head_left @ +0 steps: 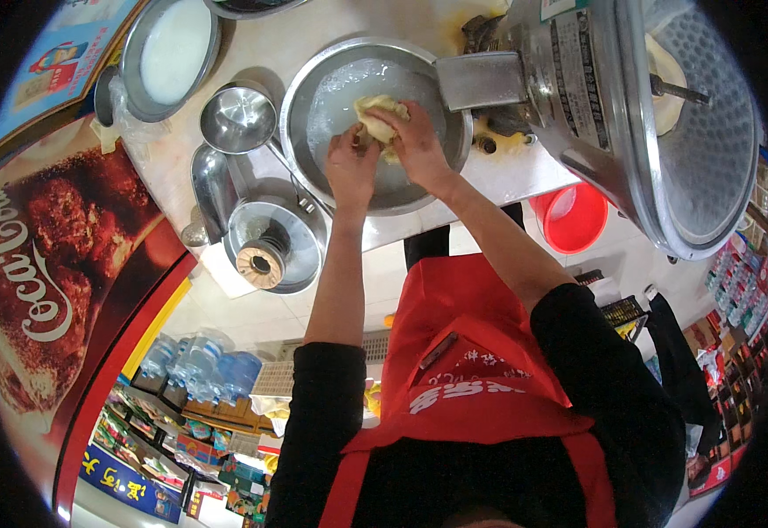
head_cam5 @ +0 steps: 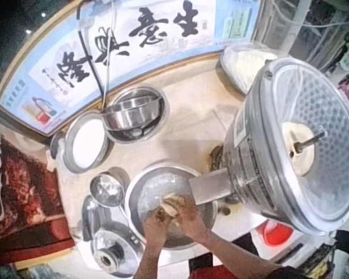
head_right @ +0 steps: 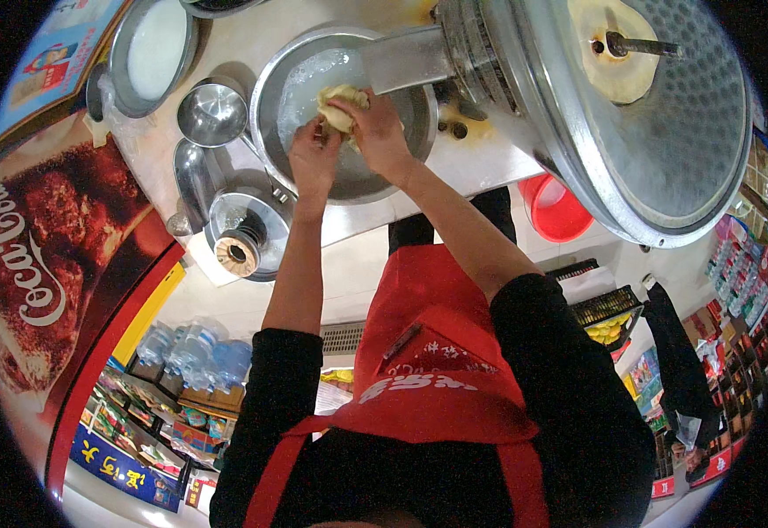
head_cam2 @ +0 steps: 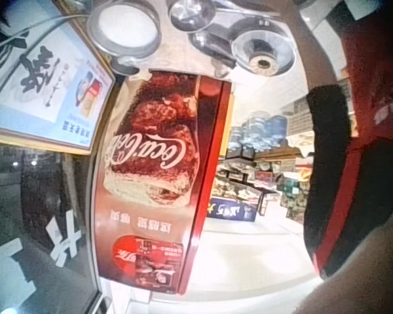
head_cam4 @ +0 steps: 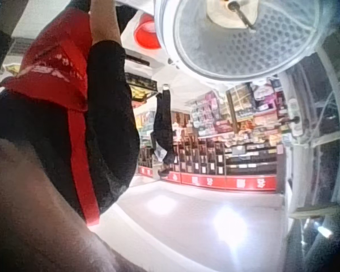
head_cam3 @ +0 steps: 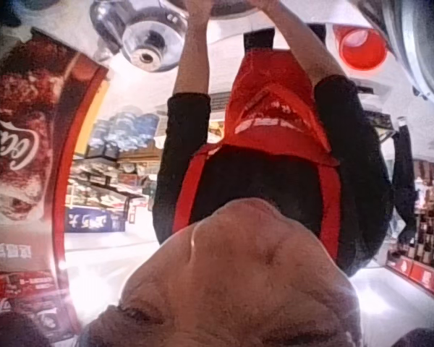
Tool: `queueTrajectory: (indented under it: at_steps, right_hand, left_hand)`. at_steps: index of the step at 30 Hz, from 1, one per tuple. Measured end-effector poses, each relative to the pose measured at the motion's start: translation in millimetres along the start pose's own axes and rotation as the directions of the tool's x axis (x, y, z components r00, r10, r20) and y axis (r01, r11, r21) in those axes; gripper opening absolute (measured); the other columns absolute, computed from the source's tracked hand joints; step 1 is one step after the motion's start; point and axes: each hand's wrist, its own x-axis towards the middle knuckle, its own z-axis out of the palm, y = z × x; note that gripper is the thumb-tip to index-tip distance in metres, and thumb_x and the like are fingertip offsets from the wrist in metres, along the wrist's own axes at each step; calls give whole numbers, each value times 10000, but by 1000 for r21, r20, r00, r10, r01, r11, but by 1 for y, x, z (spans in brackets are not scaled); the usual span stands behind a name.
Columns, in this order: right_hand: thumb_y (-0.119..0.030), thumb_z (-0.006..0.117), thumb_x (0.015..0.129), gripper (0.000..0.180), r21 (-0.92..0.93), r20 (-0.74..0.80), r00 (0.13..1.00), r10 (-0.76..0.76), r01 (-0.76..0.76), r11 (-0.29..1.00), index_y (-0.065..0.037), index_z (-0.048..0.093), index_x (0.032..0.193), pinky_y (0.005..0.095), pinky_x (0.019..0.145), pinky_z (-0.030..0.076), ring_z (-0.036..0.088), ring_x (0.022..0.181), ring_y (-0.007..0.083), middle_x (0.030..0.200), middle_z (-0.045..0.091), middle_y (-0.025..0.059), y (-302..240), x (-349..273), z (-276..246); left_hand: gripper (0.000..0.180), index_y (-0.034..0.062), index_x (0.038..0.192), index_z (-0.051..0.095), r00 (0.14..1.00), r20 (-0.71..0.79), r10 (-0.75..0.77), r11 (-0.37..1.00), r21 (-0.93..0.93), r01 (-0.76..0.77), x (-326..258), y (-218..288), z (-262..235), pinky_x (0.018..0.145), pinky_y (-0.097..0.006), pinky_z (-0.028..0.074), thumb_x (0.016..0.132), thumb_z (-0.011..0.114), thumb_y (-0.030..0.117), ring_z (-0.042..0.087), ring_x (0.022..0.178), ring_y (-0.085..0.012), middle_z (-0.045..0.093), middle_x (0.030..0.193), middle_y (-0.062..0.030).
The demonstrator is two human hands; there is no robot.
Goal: The person assembles a food processor by placing a dough-like mass into the bowl, attaching the perforated drum, securing the lid, and inserting the central spindle. They then remove the drum and wipe the interior of the bowl with a cloth.
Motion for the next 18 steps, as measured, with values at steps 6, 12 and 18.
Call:
queueTrajectory:
  at_steps: [6,12,18]
  right_hand:
    - [2,556,832,544,-394,195,938,288,-194,898,-139,493,1353,473,979,428,483,1169,409,1238,448,208,46,19,6]
    - [-109,598,862,583,-415,100,979,178,-122,901,-145,424,1418,458,967,431,450,1205,406,1397,352,220,25,-7,-3]
    - [-210,648,875,520,138,91,975,200,-212,968,-64,484,1346,396,968,427,512,1168,356,1292,507,217,-47,-35,-29]
  left_hand:
    - [270,1,1036,651,992,-37,-117,964,-243,104,4,-43,14,677,-406,511,801,735,103,639,733,-272,638,911,-140]
    - [313,9,1142,583,630,571,-527,21,-732,681,-3,-64,-43,842,-383,577,935,642,238,646,891,-276,643,980,-130]
    - [360,3,1221,559,709,700,-87,-699,-550,457,-55,-34,-52,922,-343,551,957,585,248,612,1039,-271,633,1099,-128]
